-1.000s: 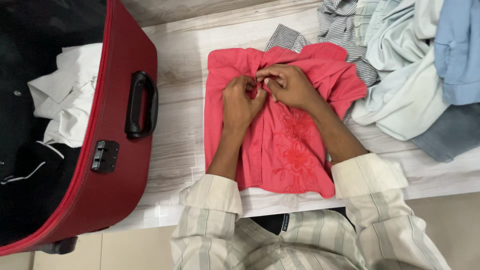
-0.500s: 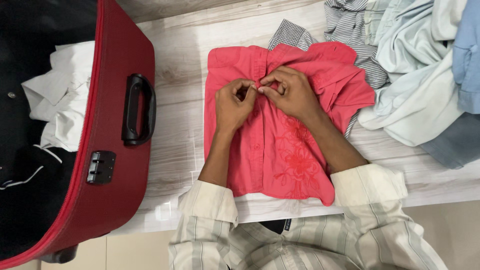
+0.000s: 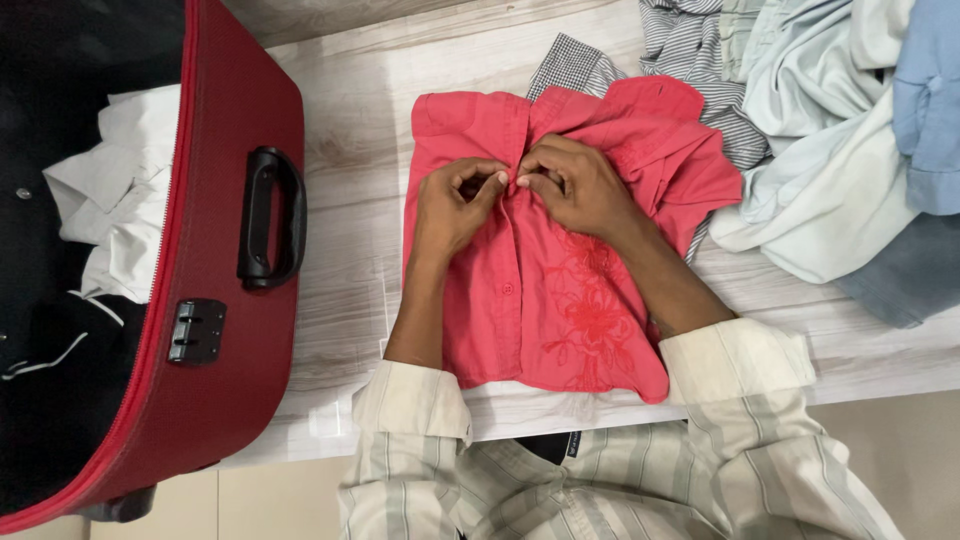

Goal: The person takes a red shirt out of a suitcase and folds it on a wooden surface by hand, occasionally handling the buttons.

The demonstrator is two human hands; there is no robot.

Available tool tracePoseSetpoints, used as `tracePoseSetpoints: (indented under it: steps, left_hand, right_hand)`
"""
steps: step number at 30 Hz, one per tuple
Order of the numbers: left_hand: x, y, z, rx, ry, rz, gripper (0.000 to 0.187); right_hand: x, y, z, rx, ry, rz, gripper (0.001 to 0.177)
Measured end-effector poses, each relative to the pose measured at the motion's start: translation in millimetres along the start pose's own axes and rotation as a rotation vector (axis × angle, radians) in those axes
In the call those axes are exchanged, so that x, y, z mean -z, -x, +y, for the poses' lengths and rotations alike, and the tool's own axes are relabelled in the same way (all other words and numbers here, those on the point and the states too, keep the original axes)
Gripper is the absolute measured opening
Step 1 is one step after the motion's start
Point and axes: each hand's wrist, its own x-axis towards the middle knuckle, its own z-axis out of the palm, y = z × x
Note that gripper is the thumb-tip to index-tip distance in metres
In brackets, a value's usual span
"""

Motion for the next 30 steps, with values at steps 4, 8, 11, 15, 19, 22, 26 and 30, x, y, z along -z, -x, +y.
tracePoseSetpoints:
  steps: [4,8,11,15,19,22,26,30]
  left_hand:
    - [-5,1,-1,-0.066,-0.021,0.028,0.011]
    - [-16,-2,-9,-0.100,-0.153,0.153,0.008]
    - [-16,-5,-18,-0.097,0.080,0.322,0.011]
    - [-18,-3,-19,-0.115,0.152,0.397,0.014]
    - [-17,-1,-15,-0.228,0.129,0.402,0.015]
    - [-16,0,-9,-0.241,0.163,0.389,0.015]
    - [-14,3,7,-0.242,0.079,0.387,0.019]
    - [-5,8,18,-0.244,-0.127,0.114,0.031]
  right_hand:
    - [1,-1,5,0.068,0.002,-0.016,0.007]
    - [0,0,3,0.126,0.006,-0.060,0.008]
    - [2,-2,-7,0.012,0.036,0.087,0.008]
    - [1,-1,-31,0.032,-0.049,0.046,0.021]
    - [-3,2,-33,-0.119,0.085,-0.182,0.035]
    - [-8,4,-15,-0.094,-0.057,-0.150,0.020]
    - [-10,7,7,-0.086,-0.006,-0.069,0.015]
    - [-11,8,15,-0.111,-0.093,0.051,0.021]
